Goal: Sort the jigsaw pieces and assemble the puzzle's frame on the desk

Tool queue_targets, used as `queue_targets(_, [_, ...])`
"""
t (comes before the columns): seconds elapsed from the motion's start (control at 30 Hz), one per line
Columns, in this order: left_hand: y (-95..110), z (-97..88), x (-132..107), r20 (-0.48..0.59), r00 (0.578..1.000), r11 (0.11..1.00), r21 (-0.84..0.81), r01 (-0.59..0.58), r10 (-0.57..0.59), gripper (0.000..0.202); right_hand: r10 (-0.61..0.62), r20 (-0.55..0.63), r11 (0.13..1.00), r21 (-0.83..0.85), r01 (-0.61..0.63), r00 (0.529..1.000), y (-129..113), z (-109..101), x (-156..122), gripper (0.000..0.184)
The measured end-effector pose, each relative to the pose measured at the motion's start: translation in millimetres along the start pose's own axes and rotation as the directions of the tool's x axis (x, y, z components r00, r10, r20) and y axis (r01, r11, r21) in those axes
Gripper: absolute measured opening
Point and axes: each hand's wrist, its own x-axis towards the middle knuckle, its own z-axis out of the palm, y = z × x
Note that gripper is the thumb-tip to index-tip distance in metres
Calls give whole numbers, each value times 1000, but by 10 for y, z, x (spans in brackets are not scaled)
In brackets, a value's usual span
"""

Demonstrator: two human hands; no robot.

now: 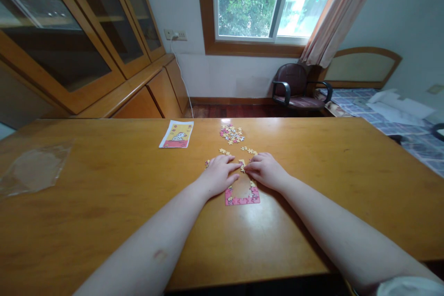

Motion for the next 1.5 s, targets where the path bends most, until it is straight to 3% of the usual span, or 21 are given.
queue_targets(0.43, [5, 5, -3, -21, 1000, 1000, 4, -12, 12, 41, 12, 41, 1000, -8, -12, 999, -56, -72, 7, 17])
queue_targets(0.67, [-48, -28, 12, -125, 992, 1000, -8, -2, 1, 32, -33, 70, 999, 27, 32, 997, -75, -122, 12, 30])
queue_targets(1.23, [-102, -48, 14, -93, 994, 998, -13, -63, 61, 27, 145, -13, 989, -22, -145, 989, 112, -199, -39, 26])
queue_targets(1.5, [-124, -83, 19, -78, 992, 996, 9, -94, 94, 21, 13, 92, 1000, 15, -15, 996, 8, -239, -35, 25])
